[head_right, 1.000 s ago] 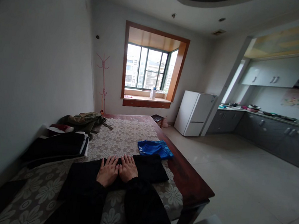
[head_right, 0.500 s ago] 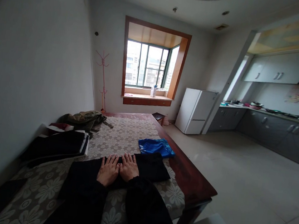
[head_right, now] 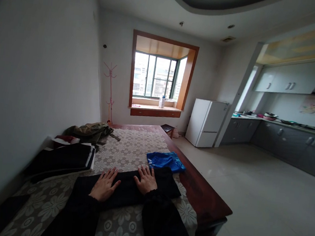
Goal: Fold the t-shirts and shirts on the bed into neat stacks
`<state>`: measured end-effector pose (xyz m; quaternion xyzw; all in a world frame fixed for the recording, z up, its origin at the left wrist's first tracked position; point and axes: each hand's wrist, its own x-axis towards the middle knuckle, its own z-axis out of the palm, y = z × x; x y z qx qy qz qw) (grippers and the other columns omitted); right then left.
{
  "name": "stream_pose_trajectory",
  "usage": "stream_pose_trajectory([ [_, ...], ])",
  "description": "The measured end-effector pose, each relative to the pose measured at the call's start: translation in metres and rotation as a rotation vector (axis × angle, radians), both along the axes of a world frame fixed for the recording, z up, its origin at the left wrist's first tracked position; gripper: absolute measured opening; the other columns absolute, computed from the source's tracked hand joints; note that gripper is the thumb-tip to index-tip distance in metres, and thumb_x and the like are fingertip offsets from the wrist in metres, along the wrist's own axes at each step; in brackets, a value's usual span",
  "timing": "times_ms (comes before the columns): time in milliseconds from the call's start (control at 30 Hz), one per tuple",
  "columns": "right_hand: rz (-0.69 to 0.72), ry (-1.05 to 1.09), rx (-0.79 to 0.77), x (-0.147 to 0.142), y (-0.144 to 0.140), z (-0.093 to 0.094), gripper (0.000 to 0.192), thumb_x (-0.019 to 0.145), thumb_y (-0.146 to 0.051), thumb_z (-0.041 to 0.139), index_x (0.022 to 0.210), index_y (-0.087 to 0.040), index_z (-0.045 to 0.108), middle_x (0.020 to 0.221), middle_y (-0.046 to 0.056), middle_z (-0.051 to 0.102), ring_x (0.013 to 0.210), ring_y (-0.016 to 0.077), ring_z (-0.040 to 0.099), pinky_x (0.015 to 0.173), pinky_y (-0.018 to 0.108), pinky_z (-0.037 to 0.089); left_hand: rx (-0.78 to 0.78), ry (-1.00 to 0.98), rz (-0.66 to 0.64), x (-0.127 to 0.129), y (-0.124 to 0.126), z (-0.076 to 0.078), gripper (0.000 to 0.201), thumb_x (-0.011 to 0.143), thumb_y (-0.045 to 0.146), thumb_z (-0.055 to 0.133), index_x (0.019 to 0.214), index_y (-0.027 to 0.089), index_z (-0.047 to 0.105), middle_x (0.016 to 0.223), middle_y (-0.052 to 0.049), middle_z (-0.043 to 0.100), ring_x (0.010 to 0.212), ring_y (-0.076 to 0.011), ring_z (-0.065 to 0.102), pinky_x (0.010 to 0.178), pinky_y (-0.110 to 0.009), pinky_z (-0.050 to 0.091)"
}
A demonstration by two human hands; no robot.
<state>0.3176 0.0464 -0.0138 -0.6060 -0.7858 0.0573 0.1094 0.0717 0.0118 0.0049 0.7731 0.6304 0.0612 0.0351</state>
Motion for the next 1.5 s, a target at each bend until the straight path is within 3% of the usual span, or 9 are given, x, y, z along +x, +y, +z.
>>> stream_pose_trajectory([
  [200,-0.134,-0.082,-0.019,0.044,0.014,-0.005,0.07,0.102,-0.061,0.025,0.163,-0.029,0.028,0.171,0.001,0.025,0.159,0.0252,0.013,0.127,0.05,0.001,0.023,0.03,0.15,-0.031,-0.014,0.004,0.072,0.1,0.054,0.019,0.159,0.017,0.035,0.169,-0.008,0.033,0.158,-0.0308,0.021,0.128,-0.056,0.013],
  [500,-0.241,-0.104,0.018,0.1,0.02,-0.012,0.071,0.101,-0.06,0.028,0.162,-0.025,0.032,0.17,0.002,0.029,0.158,0.026,0.015,0.127,0.05,0.004,0.046,0.105,0.169,-0.046,-0.02,0.006,0.067,0.1,0.049,0.023,0.157,0.018,0.041,0.167,-0.008,0.036,0.155,-0.0315,0.03,0.126,-0.058,0.021],
  [700,-0.243,-0.078,0.015,0.101,0.022,-0.015,0.071,0.101,-0.06,0.027,0.163,-0.027,0.03,0.17,0.001,0.027,0.159,0.026,0.014,0.127,0.05,0.004,0.076,0.158,0.107,-0.071,-0.025,0.002,0.063,0.101,0.047,0.021,0.151,0.024,0.051,0.165,-0.007,0.041,0.153,-0.0318,0.035,0.124,-0.059,0.025],
  [867,-0.24,-0.057,-0.006,0.1,0.022,-0.013,0.071,0.101,-0.062,0.027,0.162,-0.026,0.032,0.17,0.002,0.027,0.159,0.0269,0.014,0.127,0.051,0.003,0.058,0.178,0.157,-0.086,-0.027,-0.001,0.061,0.102,0.042,0.02,0.152,0.024,0.049,0.166,-0.008,0.039,0.154,-0.0305,0.034,0.124,-0.061,0.023],
  [1033,-0.237,-0.055,-0.008,0.099,0.02,-0.011,0.072,0.101,-0.061,0.026,0.163,-0.024,0.03,0.169,0.003,0.03,0.159,0.0268,0.015,0.127,0.051,0.003,0.055,0.099,0.169,-0.083,-0.03,0.001,0.061,0.101,0.048,0.022,0.154,0.03,0.045,0.165,-0.008,0.041,0.155,-0.0306,0.032,0.123,-0.065,0.021],
  [1267,-0.232,-0.05,0.015,0.099,0.019,-0.011,0.072,0.101,-0.062,0.027,0.163,-0.026,0.031,0.17,0.003,0.027,0.159,0.0284,0.015,0.127,0.052,0.005,0.002,0.107,0.238,-0.078,-0.031,0.01,0.067,0.101,0.047,0.017,0.158,0.019,0.038,0.169,-0.008,0.032,0.156,-0.0262,0.028,0.125,-0.059,0.02],
  [1500,-0.235,-0.042,0.01,0.096,0.015,-0.006,0.072,0.1,-0.062,0.027,0.162,-0.025,0.031,0.171,0.003,0.025,0.159,0.0284,0.015,0.127,0.053,0.005,0.023,0.15,0.222,-0.077,-0.032,0.006,0.066,0.1,0.046,0.017,0.157,0.02,0.039,0.169,-0.007,0.031,0.156,-0.0271,0.029,0.125,-0.061,0.02],
])
